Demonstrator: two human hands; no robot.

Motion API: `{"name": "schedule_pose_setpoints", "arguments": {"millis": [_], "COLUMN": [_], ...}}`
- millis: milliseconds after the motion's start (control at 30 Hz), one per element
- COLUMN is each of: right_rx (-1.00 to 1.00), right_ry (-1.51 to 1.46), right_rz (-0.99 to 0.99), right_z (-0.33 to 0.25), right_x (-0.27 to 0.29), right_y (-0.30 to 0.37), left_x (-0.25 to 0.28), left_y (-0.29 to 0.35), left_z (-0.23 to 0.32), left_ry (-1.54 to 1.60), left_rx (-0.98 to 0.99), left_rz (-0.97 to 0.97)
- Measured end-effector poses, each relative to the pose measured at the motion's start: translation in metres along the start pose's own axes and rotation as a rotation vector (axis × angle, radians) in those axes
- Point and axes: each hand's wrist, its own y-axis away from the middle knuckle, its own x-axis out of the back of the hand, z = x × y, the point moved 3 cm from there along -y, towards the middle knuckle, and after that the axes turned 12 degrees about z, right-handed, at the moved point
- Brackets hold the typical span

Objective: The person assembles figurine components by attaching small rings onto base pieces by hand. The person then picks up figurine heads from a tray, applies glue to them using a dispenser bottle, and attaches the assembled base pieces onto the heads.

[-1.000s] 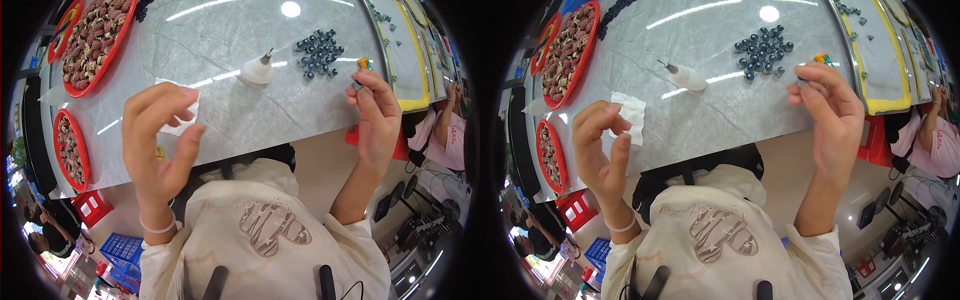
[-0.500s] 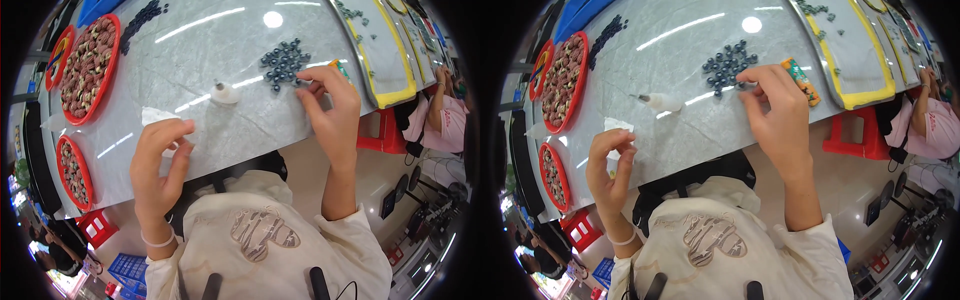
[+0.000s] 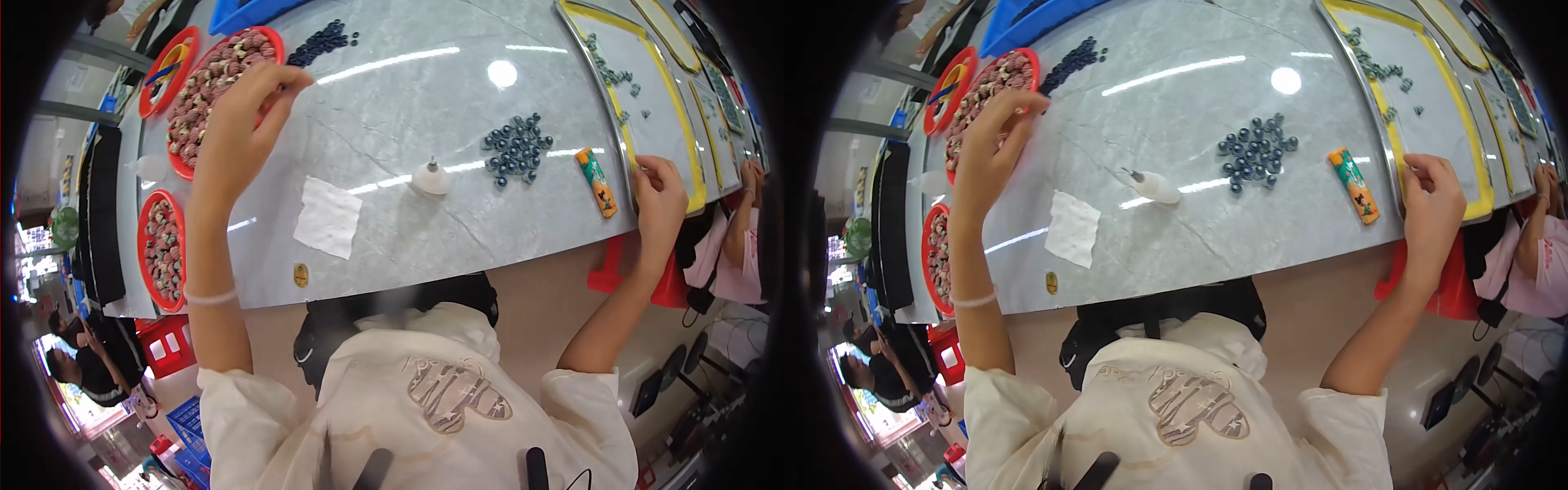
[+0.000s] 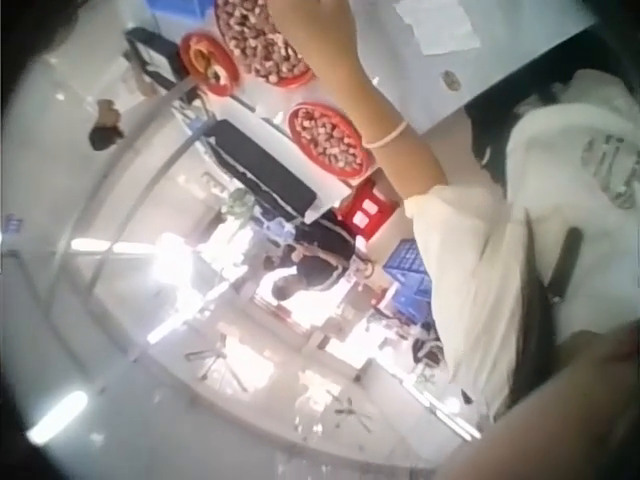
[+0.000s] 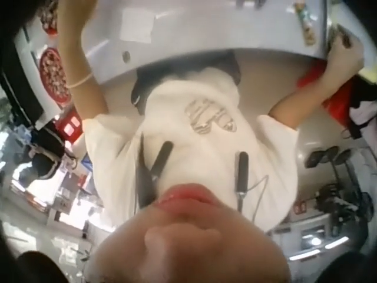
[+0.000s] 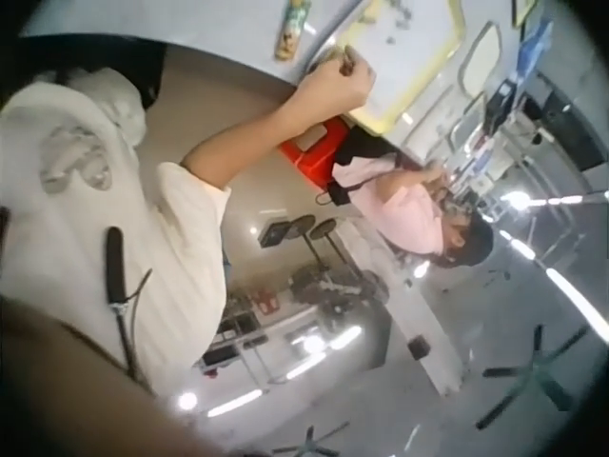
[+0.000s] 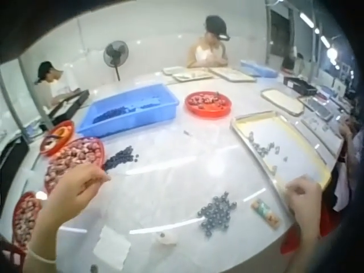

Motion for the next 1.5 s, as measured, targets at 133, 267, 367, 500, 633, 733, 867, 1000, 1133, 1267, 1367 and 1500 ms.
{"name": "schedule_pose_setpoints", "arguments": {"millis": [133, 267, 367, 500, 633, 733, 867, 1000, 1133, 1267, 1367, 1500], "right_rx": [-0.015, -0.028, -0.190, -0.328, -0.365, -0.383, -0.409, -0.320, -0.111, -0.042, -0.061, 0.037], "right_ry": [0.064, -0.129, -0.412, -0.495, -0.665, -0.742, -0.975, -1.115, -1.268, -1.242, -1.047, -1.152], "right_rz": [-0.016, 0.137, 0.168, 0.176, 0.155, 0.085, 0.042, -0.117, -0.443, -0.724, -0.600, -0.736], "right_z": [0.006, 0.011, 0.019, 0.023, 0.032, 0.031, 0.013, -0.019, -0.105, -0.160, -0.171, -0.172], "right_x": [0.003, 0.017, 0.037, 0.045, 0.050, 0.047, 0.045, 0.036, 0.009, -0.012, -0.023, -0.027], "right_y": [-0.002, 0.002, 0.010, 0.021, 0.026, 0.027, 0.032, 0.045, 0.071, 0.096, 0.101, 0.109], "left_x": [-0.020, -0.046, -0.060, -0.075, -0.073, -0.055, -0.014, 0.009, -0.013, -0.029, -0.028, -0.025], "left_y": [-0.026, -0.049, -0.061, -0.062, -0.058, -0.055, -0.014, 0.045, 0.091, 0.106, 0.108, 0.112], "left_z": [-0.018, -0.034, -0.038, -0.051, -0.031, -0.023, 0.037, 0.063, 0.074, 0.089, 0.095, 0.100], "left_ry": [-0.071, -0.243, -0.378, -0.550, -0.579, -0.385, 0.098, 0.294, 0.581, 0.679, 0.643, 0.628], "left_rx": [-0.090, -0.240, -0.301, -0.565, -0.696, -0.326, -0.014, 0.083, 0.249, 0.263, 0.196, 0.073], "left_rz": [-0.027, 0.027, 0.030, 0.081, 0.150, 0.097, 0.204, 0.197, 0.273, 0.286, 0.346, 0.349]}}
